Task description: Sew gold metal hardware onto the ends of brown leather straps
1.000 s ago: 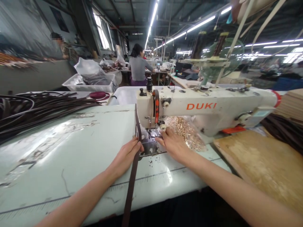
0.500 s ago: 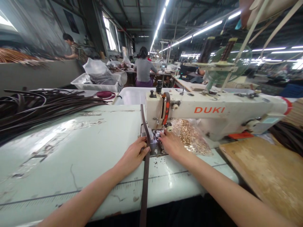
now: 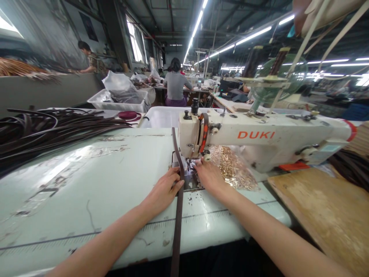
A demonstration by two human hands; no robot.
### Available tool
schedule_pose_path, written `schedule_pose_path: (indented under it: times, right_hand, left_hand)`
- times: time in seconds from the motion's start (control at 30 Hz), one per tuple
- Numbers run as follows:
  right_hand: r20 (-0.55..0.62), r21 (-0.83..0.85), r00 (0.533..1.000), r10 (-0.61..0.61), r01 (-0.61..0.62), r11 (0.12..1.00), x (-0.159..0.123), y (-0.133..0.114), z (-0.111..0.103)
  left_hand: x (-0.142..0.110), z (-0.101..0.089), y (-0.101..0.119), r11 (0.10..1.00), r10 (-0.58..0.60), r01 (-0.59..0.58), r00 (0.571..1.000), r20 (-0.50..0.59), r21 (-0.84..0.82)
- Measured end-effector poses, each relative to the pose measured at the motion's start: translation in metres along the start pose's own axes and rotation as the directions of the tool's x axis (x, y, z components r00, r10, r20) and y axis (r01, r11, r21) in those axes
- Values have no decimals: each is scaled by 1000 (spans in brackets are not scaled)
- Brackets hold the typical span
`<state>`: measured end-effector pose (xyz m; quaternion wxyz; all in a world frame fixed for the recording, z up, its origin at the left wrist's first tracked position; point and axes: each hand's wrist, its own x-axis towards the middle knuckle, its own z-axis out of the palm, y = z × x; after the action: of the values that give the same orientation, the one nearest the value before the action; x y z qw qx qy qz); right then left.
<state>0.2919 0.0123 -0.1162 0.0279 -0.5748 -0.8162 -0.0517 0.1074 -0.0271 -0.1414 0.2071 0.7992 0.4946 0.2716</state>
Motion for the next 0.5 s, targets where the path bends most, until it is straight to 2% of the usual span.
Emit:
schedule_pose_path:
  times: [0.13,0.2,0.27,0.33,0.37,0.4,0.43,0.47,0.5]
  right_hand:
    - [-89,-34,995,49,-53,998,-3,1,-8]
    - [-121,-41,990,65,-71,997,-12,3,-16]
    - [-108,-24,993,36,-39,999,-26,13,-27]
    - [-100,46,994,-43,48,998,-44,37,-45]
    - [-149,97,986,-70,85,992,-52,54,-57]
    - [-258,126,965,-48,83,988,-61,76,-71]
    - [-436,116,900,4,52,992,-68,100,-86]
    - [-616,72,786,56,-15,997,-75,126,-102]
    - [-758,24,638,137,-183,983,-80,150,-116]
  left_hand:
    - [-3,5,-2,1000,-3,4,1000,-29,16]
    - [-5,5,-1,999,-21,24,996,-82,37]
    - [-6,3,3,995,3,11,989,-145,97]
    - [-7,0,8,981,83,-55,986,-145,185]
    - [-8,-2,11,968,131,-104,985,-108,226]
    - [-9,-4,14,954,171,-152,984,-54,258]
    - [-11,-6,16,941,195,-188,981,3,283]
    - [-14,-8,17,930,202,-208,978,52,302]
    - [-18,-10,17,924,195,-214,976,93,315]
